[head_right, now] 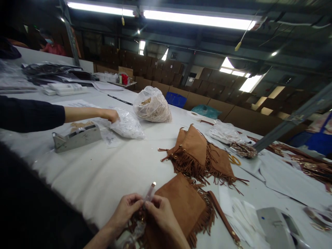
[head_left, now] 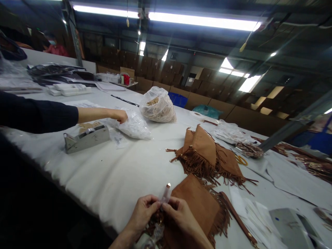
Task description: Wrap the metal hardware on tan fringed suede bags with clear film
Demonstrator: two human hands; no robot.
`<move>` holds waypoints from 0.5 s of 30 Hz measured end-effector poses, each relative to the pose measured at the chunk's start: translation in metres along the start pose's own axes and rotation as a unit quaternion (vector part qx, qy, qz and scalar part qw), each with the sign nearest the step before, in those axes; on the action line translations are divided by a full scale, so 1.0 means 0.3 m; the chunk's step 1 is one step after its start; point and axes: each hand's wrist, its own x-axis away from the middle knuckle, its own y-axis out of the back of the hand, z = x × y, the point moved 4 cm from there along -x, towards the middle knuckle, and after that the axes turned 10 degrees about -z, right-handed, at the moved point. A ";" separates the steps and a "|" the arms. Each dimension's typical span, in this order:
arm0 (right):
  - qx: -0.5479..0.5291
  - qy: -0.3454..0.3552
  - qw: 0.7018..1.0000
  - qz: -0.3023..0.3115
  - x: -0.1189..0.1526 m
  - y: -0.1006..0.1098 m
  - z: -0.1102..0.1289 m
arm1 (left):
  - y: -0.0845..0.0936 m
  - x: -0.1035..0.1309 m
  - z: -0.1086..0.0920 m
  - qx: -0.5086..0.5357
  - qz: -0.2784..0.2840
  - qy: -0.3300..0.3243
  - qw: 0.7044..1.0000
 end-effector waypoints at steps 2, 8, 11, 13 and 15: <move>-0.021 -0.001 1.000 0.005 0.002 0.003 0.015 | -0.007 0.002 -0.005 0.007 0.004 -0.026 1.000; 0.007 0.026 0.998 -0.062 -0.008 0.011 0.010 | -0.033 0.008 0.005 -0.032 -0.037 -0.050 0.998; 0.002 0.021 0.995 -0.096 -0.007 0.005 -0.009 | -0.026 0.015 0.014 -0.094 -0.091 -0.053 0.990; 0.010 0.016 0.993 -0.115 -0.009 0.006 -0.019 | -0.020 0.017 0.014 -0.131 -0.098 -0.061 0.985; 0.018 0.009 0.992 -0.122 -0.013 0.012 -0.027 | -0.017 0.017 0.007 -0.150 -0.076 -0.073 0.983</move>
